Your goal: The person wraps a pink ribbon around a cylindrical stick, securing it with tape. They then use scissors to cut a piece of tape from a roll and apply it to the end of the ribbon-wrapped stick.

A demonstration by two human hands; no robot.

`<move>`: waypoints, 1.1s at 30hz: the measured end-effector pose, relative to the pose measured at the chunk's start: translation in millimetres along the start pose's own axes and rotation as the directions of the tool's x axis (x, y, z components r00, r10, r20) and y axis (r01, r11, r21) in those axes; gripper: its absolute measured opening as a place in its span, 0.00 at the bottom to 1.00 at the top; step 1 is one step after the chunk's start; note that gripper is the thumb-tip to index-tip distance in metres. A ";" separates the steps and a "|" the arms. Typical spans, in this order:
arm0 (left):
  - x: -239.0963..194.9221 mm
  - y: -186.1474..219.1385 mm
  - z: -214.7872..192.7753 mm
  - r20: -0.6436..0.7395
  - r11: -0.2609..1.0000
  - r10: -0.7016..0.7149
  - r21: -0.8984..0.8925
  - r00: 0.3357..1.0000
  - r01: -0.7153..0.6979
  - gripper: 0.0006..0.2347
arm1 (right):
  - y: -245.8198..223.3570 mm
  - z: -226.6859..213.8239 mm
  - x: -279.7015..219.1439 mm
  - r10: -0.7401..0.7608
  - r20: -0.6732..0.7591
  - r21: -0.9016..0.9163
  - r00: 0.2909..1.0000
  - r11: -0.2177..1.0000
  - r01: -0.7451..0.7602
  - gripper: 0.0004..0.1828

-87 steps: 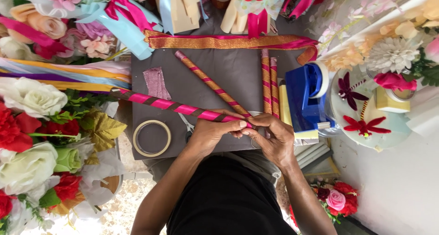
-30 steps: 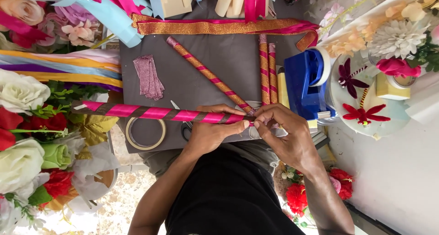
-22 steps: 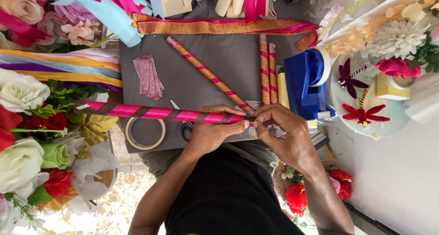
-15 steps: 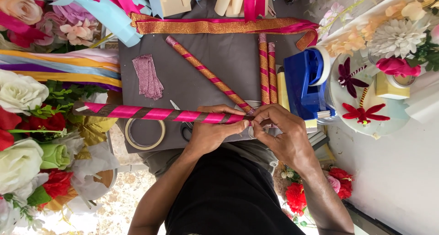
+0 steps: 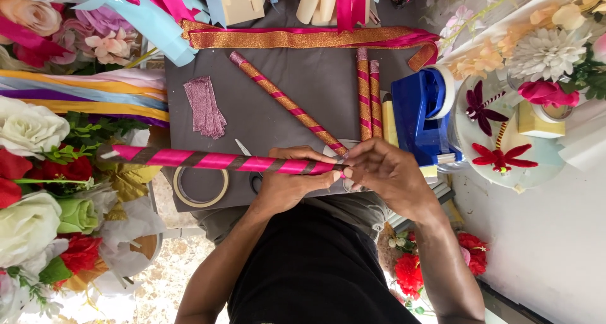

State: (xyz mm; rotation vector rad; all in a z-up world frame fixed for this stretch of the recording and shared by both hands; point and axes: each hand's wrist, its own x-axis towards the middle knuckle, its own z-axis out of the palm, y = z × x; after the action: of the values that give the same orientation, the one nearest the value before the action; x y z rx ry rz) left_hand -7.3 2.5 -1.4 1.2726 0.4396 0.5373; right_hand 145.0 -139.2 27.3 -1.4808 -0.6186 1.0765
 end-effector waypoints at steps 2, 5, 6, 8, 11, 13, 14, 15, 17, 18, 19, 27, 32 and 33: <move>-1.0 1.5 -2.5 0.021 1.000 0.007 -0.007 1.000 -0.007 0.10 | -3.4 3.0 -1.3 0.061 0.046 0.034 0.997 0.997 -0.062 0.11; -0.4 -1.0 -7.1 0.056 1.000 0.001 -0.031 0.998 0.001 0.10 | 2.3 3.0 -0.5 0.120 0.093 0.117 0.988 0.985 -0.130 0.06; 0.0 -2.9 -8.7 0.072 0.999 -0.014 -0.049 0.997 0.018 0.10 | 6.3 2.3 -0.3 0.121 0.088 0.169 0.989 0.976 -0.134 0.06; -0.5 -0.4 -8.2 0.076 0.997 -0.032 -0.068 0.997 0.037 0.10 | 11.5 2.7 -1.7 0.120 0.077 0.186 0.990 0.974 -0.132 0.06; -0.8 -2.9 -8.0 0.087 0.992 -0.056 -0.106 0.995 0.065 0.11 | 14.4 3.8 -2.6 0.113 0.069 0.198 0.991 0.972 -0.124 0.06; -1.7 -5.5 -7.4 0.098 0.989 -0.066 -0.123 0.993 0.078 0.11 | 17.9 1.9 -3.6 0.107 0.067 0.196 0.992 0.973 -0.119 0.07; -2.9 -6.3 -7.1 0.115 0.991 -0.064 -0.107 0.991 0.076 0.11 | 21.3 -0.2 -4.4 0.120 0.067 0.230 0.990 0.964 -0.133 0.06; -4.2 -7.1 -6.7 0.132 0.993 -0.061 -0.091 0.989 0.074 0.11 | 24.7 -2.2 -5.1 0.133 0.068 0.264 0.989 0.953 -0.147 0.05; -4.1 -10.3 -7.7 0.137 0.992 -0.074 -0.087 0.988 0.087 0.12 | 36.0 -7.6 -5.0 0.139 0.077 0.271 0.987 0.950 -0.154 0.05; -4.0 -11.8 -8.4 0.143 0.992 -0.085 -0.083 0.986 0.097 0.12 | 41.4 -10.2 -4.8 0.141 0.084 0.276 0.986 0.948 -0.159 0.05; -5.7 -12.0 -8.8 0.143 0.992 -0.085 -0.084 0.986 0.098 0.12 | 38.8 -7.6 -7.5 0.142 0.085 0.276 0.986 0.948 -0.160 0.05; -8.6 -17.1 -11.1 0.190 0.962 -0.169 -0.181 0.967 0.204 0.13 | 29.0 2.5 -13.3 0.075 0.132 0.143 0.988 0.985 -0.094 0.10; -13.6 -26.5 -13.6 0.212 0.949 -0.216 -0.185 0.953 0.256 0.12 | 40.9 5.6 -20.3 0.086 0.114 0.183 0.990 0.977 -0.106 0.09; -14.5 -29.4 -14.4 0.219 0.946 -0.222 -0.188 0.950 0.264 0.12 | 42.3 6.4 -20.6 0.094 0.111 0.191 0.989 0.975 -0.114 0.09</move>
State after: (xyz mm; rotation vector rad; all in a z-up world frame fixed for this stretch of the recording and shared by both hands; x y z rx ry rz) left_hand -23.4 -1.0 -33.2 1.0320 0.3572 0.2392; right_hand 122.4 -162.8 -7.1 -1.3041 -0.4934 1.2636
